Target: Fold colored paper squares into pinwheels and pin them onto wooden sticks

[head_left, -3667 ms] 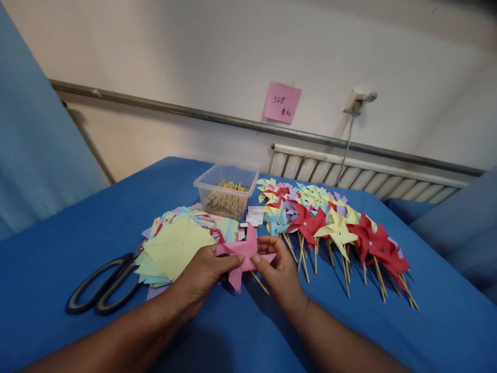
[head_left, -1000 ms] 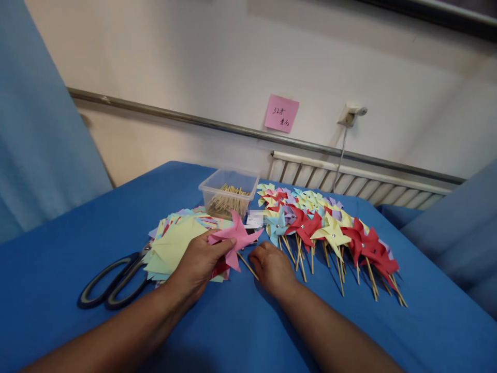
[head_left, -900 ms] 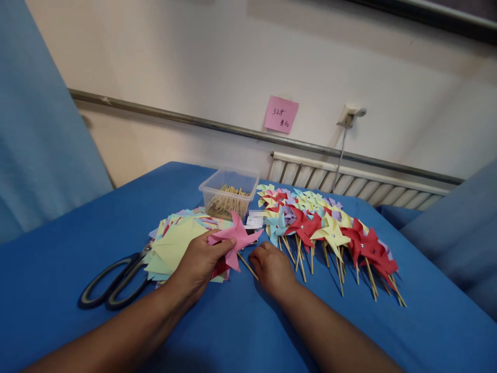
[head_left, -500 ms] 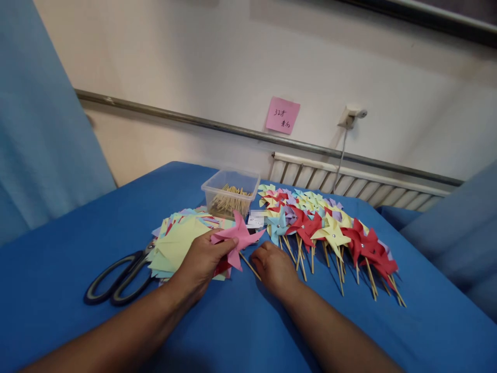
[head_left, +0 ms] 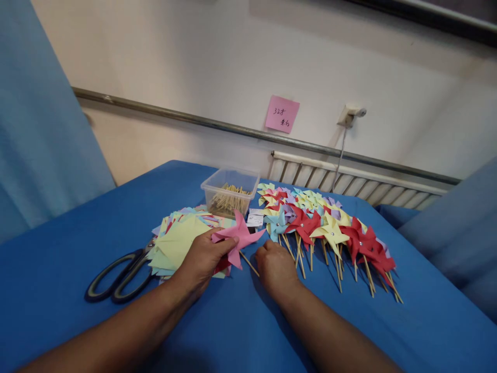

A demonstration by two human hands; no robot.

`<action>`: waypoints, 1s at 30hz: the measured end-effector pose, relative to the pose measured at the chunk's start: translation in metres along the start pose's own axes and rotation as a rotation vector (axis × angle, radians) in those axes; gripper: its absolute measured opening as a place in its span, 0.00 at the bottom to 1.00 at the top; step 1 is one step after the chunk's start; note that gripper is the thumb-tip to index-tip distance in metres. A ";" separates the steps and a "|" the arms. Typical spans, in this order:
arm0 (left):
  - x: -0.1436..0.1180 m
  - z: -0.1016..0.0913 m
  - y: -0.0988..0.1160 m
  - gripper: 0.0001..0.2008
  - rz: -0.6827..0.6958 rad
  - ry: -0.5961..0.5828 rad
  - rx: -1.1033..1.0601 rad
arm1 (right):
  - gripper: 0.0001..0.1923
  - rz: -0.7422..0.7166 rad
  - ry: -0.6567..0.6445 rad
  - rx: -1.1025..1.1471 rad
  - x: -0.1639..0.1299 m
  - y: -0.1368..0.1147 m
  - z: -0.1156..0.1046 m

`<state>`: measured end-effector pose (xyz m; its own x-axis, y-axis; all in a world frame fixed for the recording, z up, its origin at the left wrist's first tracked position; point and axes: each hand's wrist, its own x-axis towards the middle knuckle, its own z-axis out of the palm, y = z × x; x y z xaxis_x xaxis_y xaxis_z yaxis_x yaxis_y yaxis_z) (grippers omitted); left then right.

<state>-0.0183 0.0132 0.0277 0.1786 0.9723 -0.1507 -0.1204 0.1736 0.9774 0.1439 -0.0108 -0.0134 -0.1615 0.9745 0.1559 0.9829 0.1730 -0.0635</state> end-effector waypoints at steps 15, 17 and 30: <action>-0.002 0.002 -0.002 0.10 0.013 -0.033 0.047 | 0.11 -0.007 -0.057 -0.064 0.000 -0.004 -0.007; -0.001 0.001 -0.002 0.10 0.006 -0.035 0.047 | 0.11 0.000 -0.058 -0.057 0.000 -0.004 -0.007; 0.002 0.000 -0.002 0.15 -0.030 0.004 0.021 | 0.12 0.019 -0.082 -0.049 -0.003 -0.001 -0.009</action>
<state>-0.0174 0.0147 0.0259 0.1783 0.9673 -0.1802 -0.0943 0.1991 0.9754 0.1440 -0.0148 -0.0051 -0.1472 0.9863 0.0738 0.9887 0.1489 -0.0174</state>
